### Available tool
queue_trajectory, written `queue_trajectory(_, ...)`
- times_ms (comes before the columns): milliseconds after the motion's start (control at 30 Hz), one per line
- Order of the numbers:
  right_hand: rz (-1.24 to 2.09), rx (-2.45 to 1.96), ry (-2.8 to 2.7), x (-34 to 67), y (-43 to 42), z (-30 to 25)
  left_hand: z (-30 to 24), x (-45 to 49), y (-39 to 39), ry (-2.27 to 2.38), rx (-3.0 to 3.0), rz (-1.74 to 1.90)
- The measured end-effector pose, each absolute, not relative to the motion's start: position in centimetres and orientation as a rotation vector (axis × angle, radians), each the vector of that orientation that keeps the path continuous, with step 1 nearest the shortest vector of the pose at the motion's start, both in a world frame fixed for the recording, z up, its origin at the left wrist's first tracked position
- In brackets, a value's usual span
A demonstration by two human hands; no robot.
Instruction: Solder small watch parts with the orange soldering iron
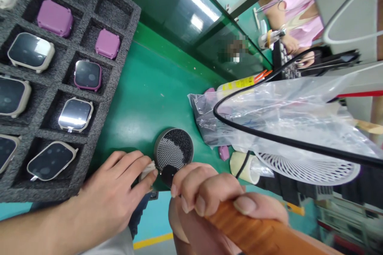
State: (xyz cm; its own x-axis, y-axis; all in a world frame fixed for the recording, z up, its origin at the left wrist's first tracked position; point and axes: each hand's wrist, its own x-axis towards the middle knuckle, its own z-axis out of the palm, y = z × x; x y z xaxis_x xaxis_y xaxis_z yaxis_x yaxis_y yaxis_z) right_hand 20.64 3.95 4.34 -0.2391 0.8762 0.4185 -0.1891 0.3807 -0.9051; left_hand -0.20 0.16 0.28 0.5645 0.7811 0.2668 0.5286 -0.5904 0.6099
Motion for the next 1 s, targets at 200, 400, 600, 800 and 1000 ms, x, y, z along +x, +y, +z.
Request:
queue_trajectory(200, 1.138, -0.718, -1.379, 20.1, 3.0, 4.3, 0.2, -0.1, 0.3, 1.053, 2.321, 0.741)
queue_trajectory(400, 1.153, -0.619, -1.407, 20.2, 3.5, 3.9, 0.3, -0.1, 0.2, 1.061, 2.322, 0.767)
queue_trajectory(600, 1.171, -0.659, -1.471, 20.3, 3.5, 4.3, 0.4, -0.2, 0.1, 1.071, 2.316, 0.753)
queue_trajectory(800, 1.32, -0.862, -1.454, 19.5, 3.6, 5.7, 0.2, -0.2, 0.0, 1.095, 2.313, 0.736)
queue_trajectory(1000, 0.905, -0.912, -1.151, 16.2, 2.7, 5.5, 0.3, -0.2, 0.0, 1.08, 2.325, 0.727)
